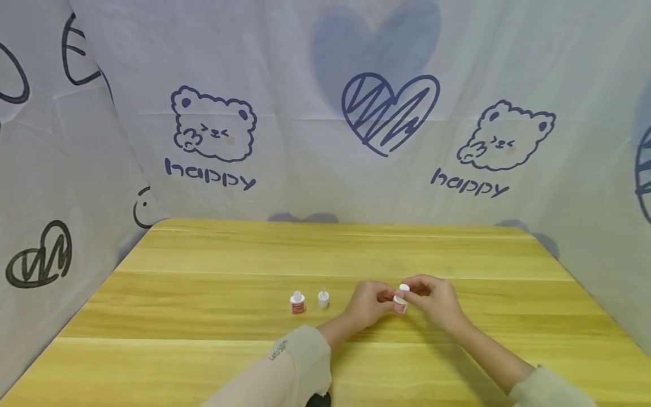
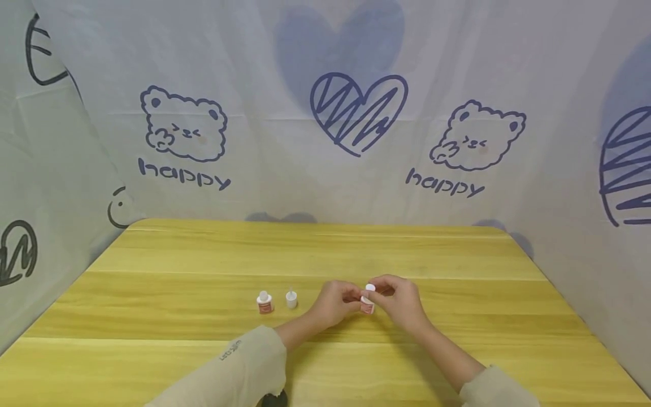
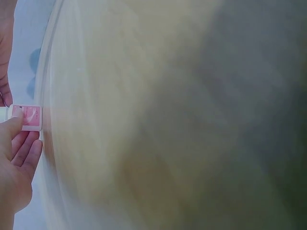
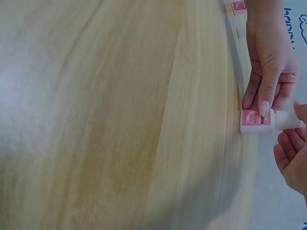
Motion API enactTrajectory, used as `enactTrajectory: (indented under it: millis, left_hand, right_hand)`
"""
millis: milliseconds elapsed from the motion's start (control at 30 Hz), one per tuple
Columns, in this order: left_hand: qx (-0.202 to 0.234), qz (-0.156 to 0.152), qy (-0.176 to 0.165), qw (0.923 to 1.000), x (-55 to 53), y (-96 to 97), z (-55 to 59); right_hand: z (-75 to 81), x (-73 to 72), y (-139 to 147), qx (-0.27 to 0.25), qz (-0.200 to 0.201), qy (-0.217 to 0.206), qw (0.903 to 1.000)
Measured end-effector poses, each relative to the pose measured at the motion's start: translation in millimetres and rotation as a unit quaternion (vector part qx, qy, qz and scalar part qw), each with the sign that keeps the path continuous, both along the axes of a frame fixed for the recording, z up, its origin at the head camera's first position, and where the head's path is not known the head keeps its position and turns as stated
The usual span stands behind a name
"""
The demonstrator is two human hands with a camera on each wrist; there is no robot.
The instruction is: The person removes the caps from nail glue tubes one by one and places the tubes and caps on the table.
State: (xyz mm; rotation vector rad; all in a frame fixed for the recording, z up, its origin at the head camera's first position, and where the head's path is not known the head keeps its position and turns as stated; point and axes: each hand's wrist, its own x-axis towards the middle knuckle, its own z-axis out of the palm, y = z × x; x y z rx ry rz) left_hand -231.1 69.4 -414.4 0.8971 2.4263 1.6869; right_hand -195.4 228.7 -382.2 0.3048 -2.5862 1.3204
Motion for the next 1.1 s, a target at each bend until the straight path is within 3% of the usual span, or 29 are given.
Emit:
enactTrajectory:
  millis: [367,800,1100]
  left_hand:
    - [-0.009,0.001,-0.024,0.9997,0.0,1.4,0.9]
    - [-0.024,0.013,0.001,0.9996,-0.1,1.6,1.4]
    - [-0.023,0.007,-0.003,0.9997,-0.6,1.2,2.3]
  right_hand:
    - [-1.6,-1.2,-0.5,0.002,-0.018,-0.004,0.9998]
    - [-0.5,-0.5,-1.1,0.011,-0.025,0.000,0.9996]
    - [2.1,0.2,-2.0,0.008,-0.017,-0.004,0.9998]
